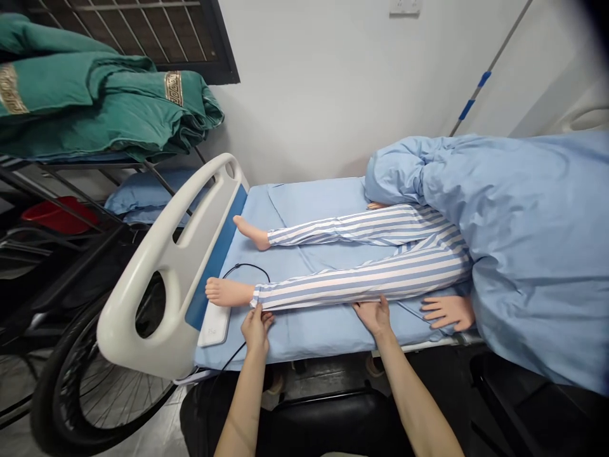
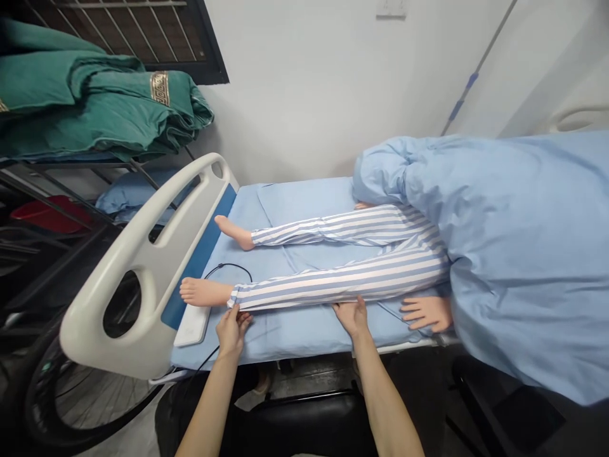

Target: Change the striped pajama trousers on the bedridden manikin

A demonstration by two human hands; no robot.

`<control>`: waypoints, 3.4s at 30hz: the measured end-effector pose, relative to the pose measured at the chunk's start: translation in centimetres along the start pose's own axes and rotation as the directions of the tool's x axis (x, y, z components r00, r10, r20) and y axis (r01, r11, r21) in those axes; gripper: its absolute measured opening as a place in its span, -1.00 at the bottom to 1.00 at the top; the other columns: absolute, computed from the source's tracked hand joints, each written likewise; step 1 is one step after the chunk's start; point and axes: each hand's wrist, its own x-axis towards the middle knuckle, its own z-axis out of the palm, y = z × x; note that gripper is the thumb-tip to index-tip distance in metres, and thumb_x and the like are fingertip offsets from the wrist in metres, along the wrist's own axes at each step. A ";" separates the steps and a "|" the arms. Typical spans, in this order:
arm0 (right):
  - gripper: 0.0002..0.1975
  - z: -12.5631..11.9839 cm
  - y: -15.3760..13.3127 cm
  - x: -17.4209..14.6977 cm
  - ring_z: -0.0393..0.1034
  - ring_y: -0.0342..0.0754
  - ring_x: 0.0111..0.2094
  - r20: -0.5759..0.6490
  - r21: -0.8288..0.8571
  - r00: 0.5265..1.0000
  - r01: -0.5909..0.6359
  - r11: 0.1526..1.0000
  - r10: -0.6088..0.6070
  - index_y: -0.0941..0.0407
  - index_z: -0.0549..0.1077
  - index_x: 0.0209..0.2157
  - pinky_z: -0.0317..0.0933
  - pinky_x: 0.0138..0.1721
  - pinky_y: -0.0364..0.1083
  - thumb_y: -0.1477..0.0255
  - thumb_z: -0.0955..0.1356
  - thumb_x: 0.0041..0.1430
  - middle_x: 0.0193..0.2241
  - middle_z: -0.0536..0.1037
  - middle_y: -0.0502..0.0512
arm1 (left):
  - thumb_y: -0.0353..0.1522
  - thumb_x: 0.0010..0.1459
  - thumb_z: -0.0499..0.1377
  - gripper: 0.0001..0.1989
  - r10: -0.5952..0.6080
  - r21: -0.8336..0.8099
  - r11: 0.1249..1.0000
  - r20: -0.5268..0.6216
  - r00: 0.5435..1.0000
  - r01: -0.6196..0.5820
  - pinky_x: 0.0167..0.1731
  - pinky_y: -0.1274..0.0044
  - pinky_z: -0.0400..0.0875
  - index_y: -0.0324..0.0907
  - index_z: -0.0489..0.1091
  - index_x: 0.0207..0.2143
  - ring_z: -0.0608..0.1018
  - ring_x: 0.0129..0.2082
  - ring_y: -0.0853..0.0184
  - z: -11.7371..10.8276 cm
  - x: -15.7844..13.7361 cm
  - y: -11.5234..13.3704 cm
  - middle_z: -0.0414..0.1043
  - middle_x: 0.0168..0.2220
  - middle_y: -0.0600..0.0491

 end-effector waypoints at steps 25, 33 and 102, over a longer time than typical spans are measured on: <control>-0.62 1.0 -2.2 0.6 0.39 0.03 0.12 -0.067 0.039 0.989 -0.132 0.991 0.134 -0.02 0.45 -0.03 0.15 0.26 0.20 0.25 0.38 0.09 -0.01 0.57 0.03 | -0.13 -0.19 0.27 -0.66 0.168 0.499 0.820 0.263 0.950 -0.282 -0.64 0.64 0.21 -0.20 0.32 -0.52 0.30 -0.62 0.48 -2.2 4.5 0.5 0.25 -0.63 0.18; -0.80 0.6 -4.7 0.2 0.57 0.02 -0.15 -0.184 -0.231 0.930 -0.355 0.906 0.318 0.11 0.46 -0.18 0.40 0.04 0.07 0.37 0.40 0.14 -0.22 0.64 0.14 | -0.14 -0.20 0.25 -0.70 0.086 0.539 0.817 0.236 0.968 -0.204 -0.71 0.63 0.04 -0.17 0.30 -0.55 0.21 -0.74 0.48 -2.5 5.1 1.2 0.18 -0.77 0.18; 0.11 22.7 -18.1 28.7 0.36 0.26 0.09 0.310 -0.296 0.847 0.519 -0.802 0.433 0.16 0.07 0.33 0.24 0.04 0.04 0.23 0.56 -0.22 0.14 0.40 0.29 | -0.13 -0.01 0.21 -0.56 0.092 0.547 -0.535 0.795 0.599 -0.644 -0.22 0.36 0.34 -0.12 0.40 -0.09 0.58 -0.13 -0.03 22.5 16.2 11.7 0.57 -0.14 -0.14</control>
